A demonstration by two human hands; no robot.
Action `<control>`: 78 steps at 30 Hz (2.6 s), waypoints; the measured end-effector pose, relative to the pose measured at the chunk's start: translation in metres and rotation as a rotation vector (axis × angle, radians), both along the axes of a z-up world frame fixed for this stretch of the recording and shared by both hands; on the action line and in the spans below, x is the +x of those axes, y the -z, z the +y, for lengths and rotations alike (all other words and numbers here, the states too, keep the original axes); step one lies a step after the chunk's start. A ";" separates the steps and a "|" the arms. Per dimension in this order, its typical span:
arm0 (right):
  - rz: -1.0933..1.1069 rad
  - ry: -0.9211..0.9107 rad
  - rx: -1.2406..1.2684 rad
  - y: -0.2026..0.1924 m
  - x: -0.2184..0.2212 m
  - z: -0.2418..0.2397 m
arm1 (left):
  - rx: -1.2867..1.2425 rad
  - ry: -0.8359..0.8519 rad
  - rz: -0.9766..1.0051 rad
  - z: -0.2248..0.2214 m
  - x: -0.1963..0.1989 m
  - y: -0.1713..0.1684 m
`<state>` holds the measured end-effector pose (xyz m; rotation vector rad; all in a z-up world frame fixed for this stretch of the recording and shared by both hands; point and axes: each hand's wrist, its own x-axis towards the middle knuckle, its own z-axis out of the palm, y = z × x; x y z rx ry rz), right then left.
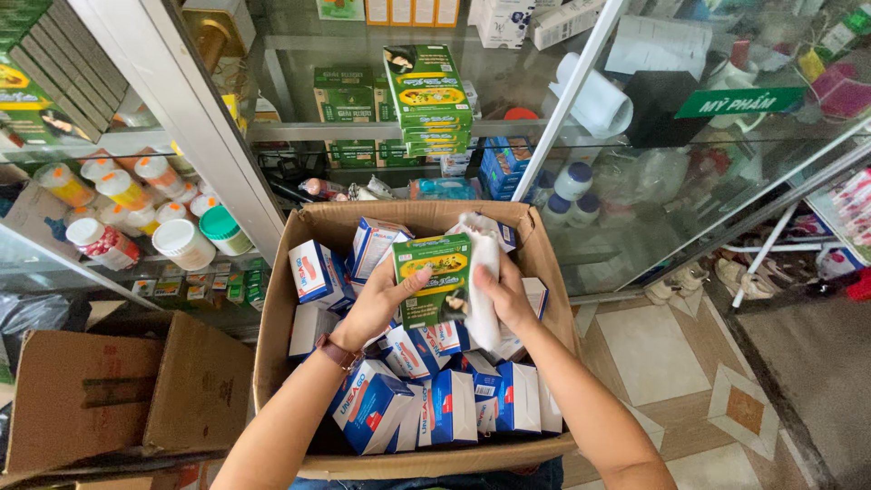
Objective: The person picks small green boxes from a cardboard box, wipes them with a white cloth, and places them on a glass shelf. The person repeats this process for multiple boxes, arranging them in neat rows on the shelf.
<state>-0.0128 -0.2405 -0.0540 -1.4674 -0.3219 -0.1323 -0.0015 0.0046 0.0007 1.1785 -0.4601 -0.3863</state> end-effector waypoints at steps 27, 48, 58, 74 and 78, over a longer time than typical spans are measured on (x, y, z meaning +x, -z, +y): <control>-0.566 0.312 -0.678 -0.009 -0.011 0.037 | -0.403 0.143 0.481 -0.022 0.012 0.071; -0.445 0.282 -0.469 -0.041 -0.007 0.011 | 0.310 -0.194 -0.165 0.008 0.012 0.013; -0.153 0.344 -0.010 -0.027 0.007 -0.008 | 0.308 -0.446 -0.307 0.019 0.012 -0.007; -0.293 0.237 -0.420 -0.008 0.008 0.005 | 0.460 -1.085 -1.260 -0.023 0.091 -0.129; -0.315 0.110 -0.680 -0.009 0.005 0.009 | 0.593 -1.086 -1.292 -0.034 0.119 -0.120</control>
